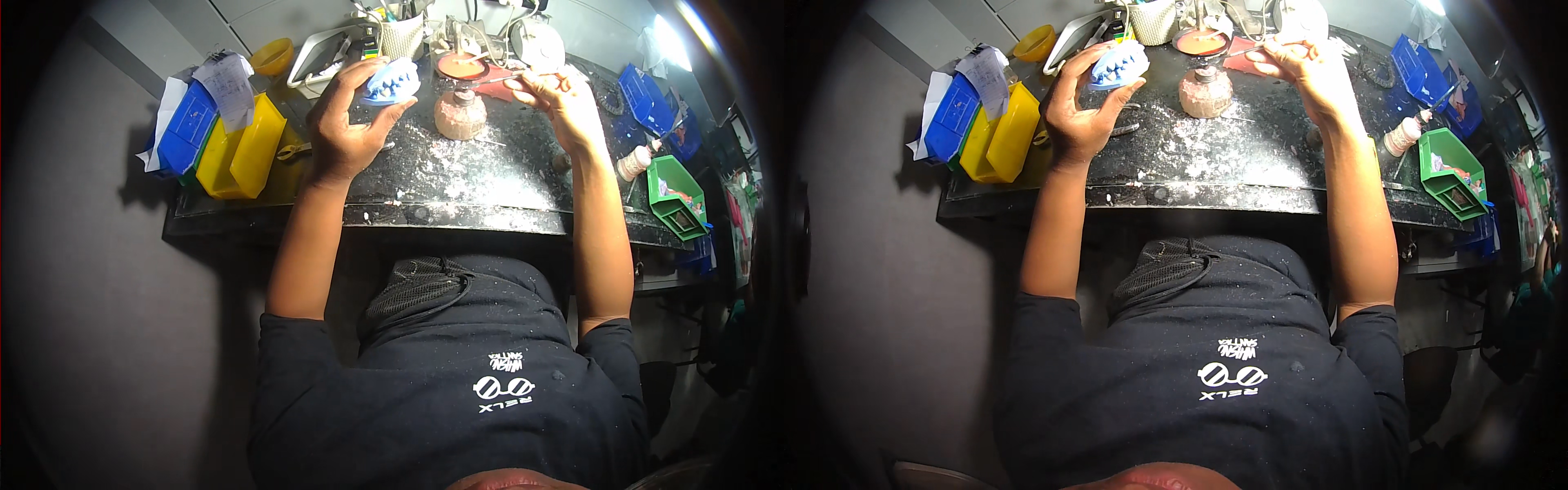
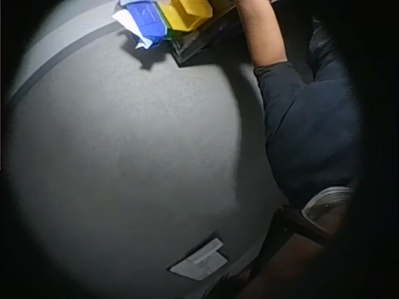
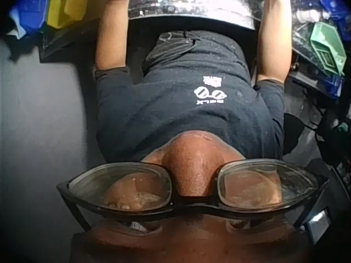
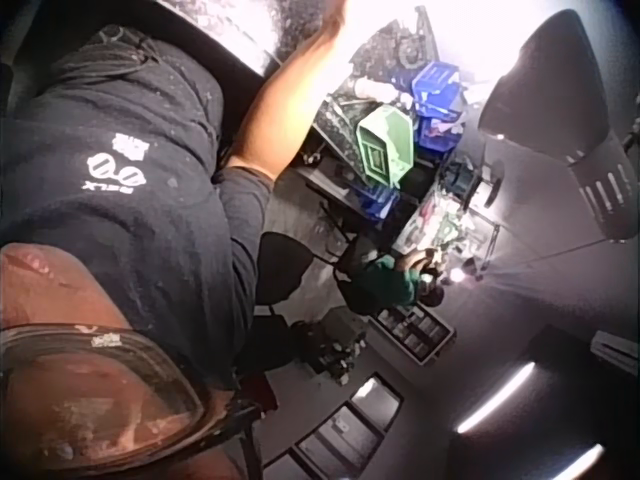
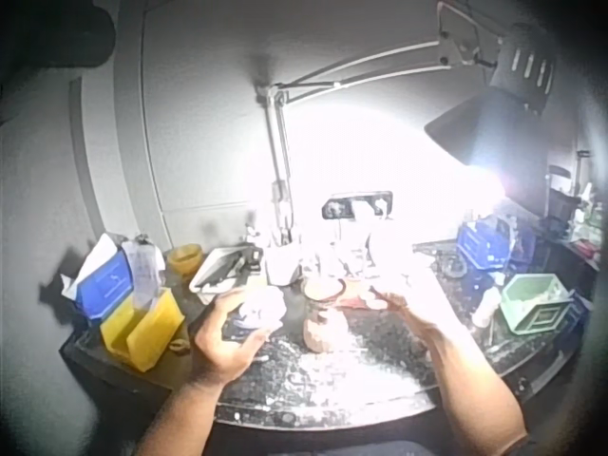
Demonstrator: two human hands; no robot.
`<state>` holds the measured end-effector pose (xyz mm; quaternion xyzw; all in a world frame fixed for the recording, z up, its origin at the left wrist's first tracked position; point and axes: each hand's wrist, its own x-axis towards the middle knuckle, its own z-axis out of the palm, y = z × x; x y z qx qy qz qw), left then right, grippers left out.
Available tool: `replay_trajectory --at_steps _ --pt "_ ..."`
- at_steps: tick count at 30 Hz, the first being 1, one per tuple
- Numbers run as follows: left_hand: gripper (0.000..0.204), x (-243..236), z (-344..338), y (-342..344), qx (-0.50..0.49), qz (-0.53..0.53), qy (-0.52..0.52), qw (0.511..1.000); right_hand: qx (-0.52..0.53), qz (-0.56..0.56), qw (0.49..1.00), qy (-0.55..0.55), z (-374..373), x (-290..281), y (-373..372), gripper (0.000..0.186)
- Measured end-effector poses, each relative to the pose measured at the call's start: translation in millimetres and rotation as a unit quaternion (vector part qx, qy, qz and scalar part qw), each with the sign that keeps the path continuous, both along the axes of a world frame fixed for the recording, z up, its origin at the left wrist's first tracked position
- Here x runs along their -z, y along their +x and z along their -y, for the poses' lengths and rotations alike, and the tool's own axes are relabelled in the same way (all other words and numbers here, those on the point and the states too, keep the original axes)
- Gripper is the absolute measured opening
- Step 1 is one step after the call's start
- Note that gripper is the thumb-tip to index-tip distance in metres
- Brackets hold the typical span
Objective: The person holds a blue dental cast and uses a small rotary tool to polish the edges and interior surfaces. The person turns the cast over to reach different sections and then uses a thin metal pick to clear material from between the cast teeth.
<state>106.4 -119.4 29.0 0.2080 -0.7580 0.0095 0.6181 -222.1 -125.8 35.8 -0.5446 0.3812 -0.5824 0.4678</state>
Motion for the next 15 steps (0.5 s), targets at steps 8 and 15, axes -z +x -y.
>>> replay_trajectory --at_steps 8,15 --pt "0.055 2.3 -1.0 1.4 -0.007 0.02 0.009 1.0 -0.014 0.002 1.0 -0.009 2.0 2.7 -2.6 0.021" --pt "0.055 -0.1 -1.2 1.2 -0.01 0.023 0.002 1.0 -0.01 0.003 1.0 -0.014 5.1 5.5 -4.0 0.02"
